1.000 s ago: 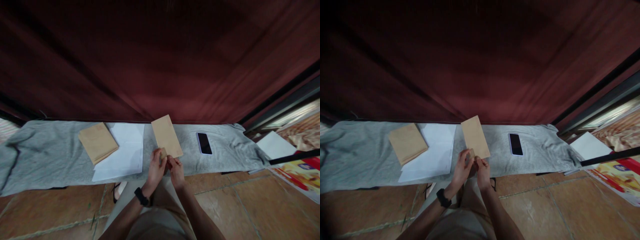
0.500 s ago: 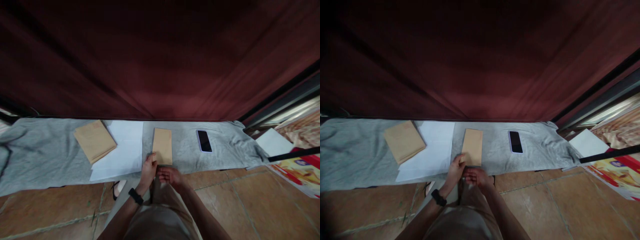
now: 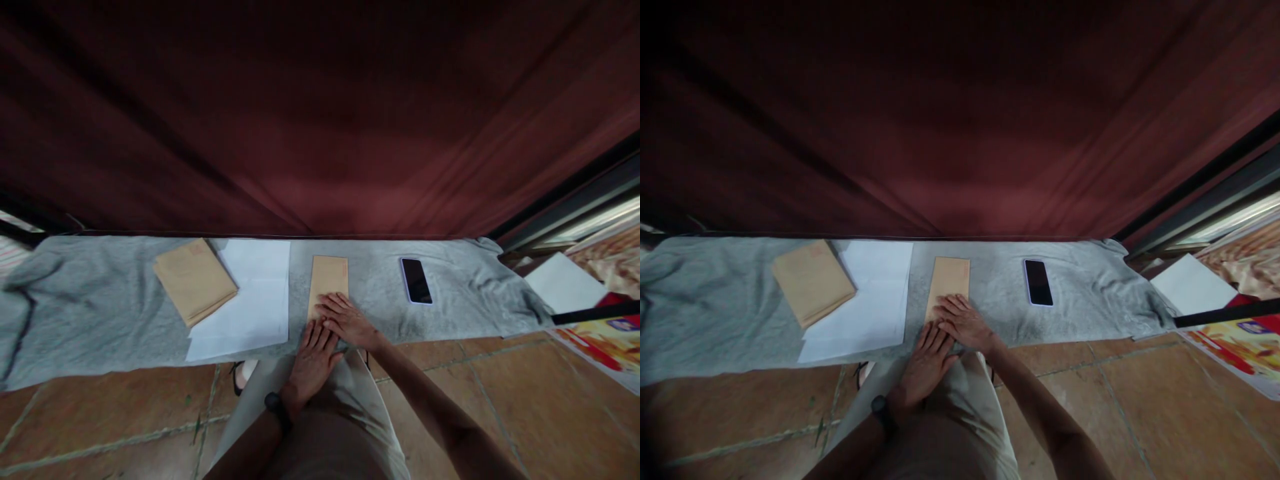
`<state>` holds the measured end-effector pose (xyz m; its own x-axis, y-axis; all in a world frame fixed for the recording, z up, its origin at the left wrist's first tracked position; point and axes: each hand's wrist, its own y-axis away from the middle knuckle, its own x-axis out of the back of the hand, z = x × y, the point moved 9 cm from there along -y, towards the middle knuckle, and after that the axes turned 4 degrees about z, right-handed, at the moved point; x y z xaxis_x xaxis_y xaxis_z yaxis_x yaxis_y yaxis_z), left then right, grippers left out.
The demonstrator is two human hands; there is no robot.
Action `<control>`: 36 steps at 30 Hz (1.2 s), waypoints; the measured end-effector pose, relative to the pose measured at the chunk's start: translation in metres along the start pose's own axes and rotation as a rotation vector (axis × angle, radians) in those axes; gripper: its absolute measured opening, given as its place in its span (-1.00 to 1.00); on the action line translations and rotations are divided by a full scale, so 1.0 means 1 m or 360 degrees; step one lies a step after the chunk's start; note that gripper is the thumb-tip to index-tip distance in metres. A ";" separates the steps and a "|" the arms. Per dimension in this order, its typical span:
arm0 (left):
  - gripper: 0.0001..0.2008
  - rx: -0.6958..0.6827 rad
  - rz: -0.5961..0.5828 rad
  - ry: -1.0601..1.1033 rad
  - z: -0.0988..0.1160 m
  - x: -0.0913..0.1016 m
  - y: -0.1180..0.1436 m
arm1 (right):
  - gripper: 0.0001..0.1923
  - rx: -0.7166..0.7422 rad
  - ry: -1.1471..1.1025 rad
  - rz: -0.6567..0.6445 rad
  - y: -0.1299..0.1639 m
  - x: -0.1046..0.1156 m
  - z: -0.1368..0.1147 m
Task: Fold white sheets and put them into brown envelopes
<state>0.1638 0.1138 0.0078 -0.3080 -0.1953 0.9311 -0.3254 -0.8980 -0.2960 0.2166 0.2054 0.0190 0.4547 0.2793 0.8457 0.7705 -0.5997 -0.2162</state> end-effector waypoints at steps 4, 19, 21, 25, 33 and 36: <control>-0.43 -0.0043 -0.0003 -0.0056 -0.002 -0.004 0.001 | -0.50 -0.0019 0.0086 0.0033 -0.023 0.002 0.025; -0.43 -0.0034 0.0018 -0.0065 -0.002 -0.001 0.002 | -0.49 -0.0520 0.0481 0.0329 -0.070 0.042 0.126; -0.43 -0.0026 0.0020 -0.0036 -0.002 -0.001 0.002 | -0.51 -0.0676 0.0409 0.0525 -0.059 0.052 0.130; -0.43 0.0039 0.0050 0.0083 -0.005 0.000 0.001 | -0.53 -0.1012 0.0123 0.0851 -0.012 0.054 0.123; -0.44 0.0730 0.0401 0.0517 -0.053 0.006 0.006 | -0.67 -0.1303 -0.0645 0.0726 0.068 0.001 0.067; -0.41 0.0826 0.0476 0.0725 -0.066 0.003 0.001 | -0.74 -0.1318 -0.0832 0.0786 0.071 0.000 0.058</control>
<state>0.1036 0.1381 -0.0033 -0.6931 -0.3791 0.6131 0.2587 -0.9247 -0.2793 0.2968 0.2063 -0.0249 0.9147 0.0358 0.4025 0.0012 -0.9963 0.0859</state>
